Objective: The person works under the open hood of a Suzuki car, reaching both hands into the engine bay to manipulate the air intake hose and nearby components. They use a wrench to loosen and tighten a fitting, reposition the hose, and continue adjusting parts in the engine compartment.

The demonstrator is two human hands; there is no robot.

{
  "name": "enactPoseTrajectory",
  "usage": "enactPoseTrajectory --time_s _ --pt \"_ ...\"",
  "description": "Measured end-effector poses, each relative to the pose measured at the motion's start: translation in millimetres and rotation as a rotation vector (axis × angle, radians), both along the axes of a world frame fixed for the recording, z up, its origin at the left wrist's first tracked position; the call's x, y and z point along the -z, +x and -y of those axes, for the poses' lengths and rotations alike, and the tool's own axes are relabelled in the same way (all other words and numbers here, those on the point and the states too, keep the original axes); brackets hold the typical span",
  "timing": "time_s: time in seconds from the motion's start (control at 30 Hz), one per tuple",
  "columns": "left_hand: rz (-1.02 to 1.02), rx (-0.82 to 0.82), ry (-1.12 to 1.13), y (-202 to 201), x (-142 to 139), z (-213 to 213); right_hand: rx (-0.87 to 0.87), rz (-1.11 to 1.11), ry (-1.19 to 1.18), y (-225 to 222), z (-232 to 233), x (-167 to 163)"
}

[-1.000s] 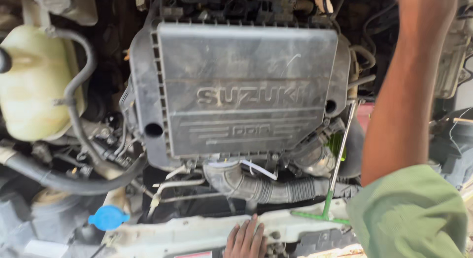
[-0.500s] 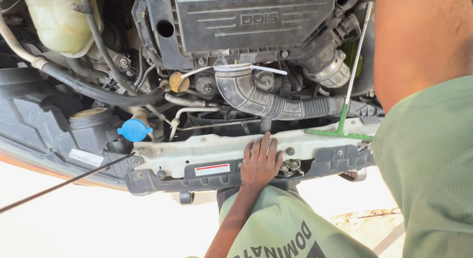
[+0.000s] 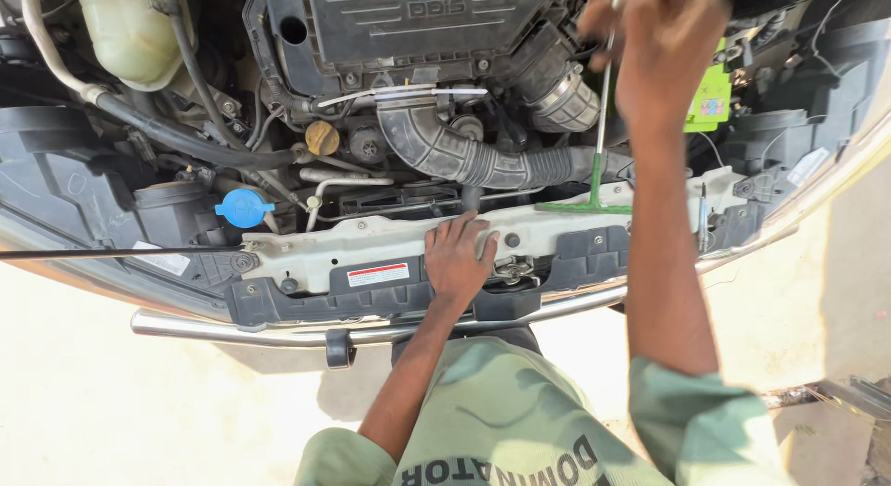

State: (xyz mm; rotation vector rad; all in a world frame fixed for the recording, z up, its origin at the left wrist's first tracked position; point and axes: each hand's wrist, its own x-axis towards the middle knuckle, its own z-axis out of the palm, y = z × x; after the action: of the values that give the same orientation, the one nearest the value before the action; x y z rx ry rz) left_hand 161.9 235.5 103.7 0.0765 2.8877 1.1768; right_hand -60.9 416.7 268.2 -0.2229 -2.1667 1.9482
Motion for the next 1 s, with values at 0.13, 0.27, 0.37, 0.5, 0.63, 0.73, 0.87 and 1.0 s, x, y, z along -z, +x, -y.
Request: enactPoseTrajectory --time_s 0.13,0.27,0.37,0.5,0.63,0.73,0.87,1.0 --pt "0.252 -0.057 0.290 -33 -19 -14 0.049 0.251 0.020 107 -2 39" --pt "-0.110 0.230 0.264 -78 -29 -35 0.069 0.433 0.020 166 -45 108" --pt "-0.145 0.430 0.232 -108 -28 -50 0.049 0.456 -0.020 165 -59 122" --pt "0.457 0.478 0.206 -133 -19 -57 0.044 0.539 0.024 140 -53 115" --pt "0.208 0.492 0.155 -154 -2 -49 -0.120 0.651 0.554 117 -56 132" --pt "0.180 0.494 0.026 -171 14 -48 -0.344 0.146 0.879 105 -63 153" --pt "0.156 0.565 -0.176 -200 34 -60 -0.535 0.310 0.982 82 -58 174" --pt "0.217 0.597 -0.216 -200 53 -62 -0.687 0.435 0.963 74 -63 197"
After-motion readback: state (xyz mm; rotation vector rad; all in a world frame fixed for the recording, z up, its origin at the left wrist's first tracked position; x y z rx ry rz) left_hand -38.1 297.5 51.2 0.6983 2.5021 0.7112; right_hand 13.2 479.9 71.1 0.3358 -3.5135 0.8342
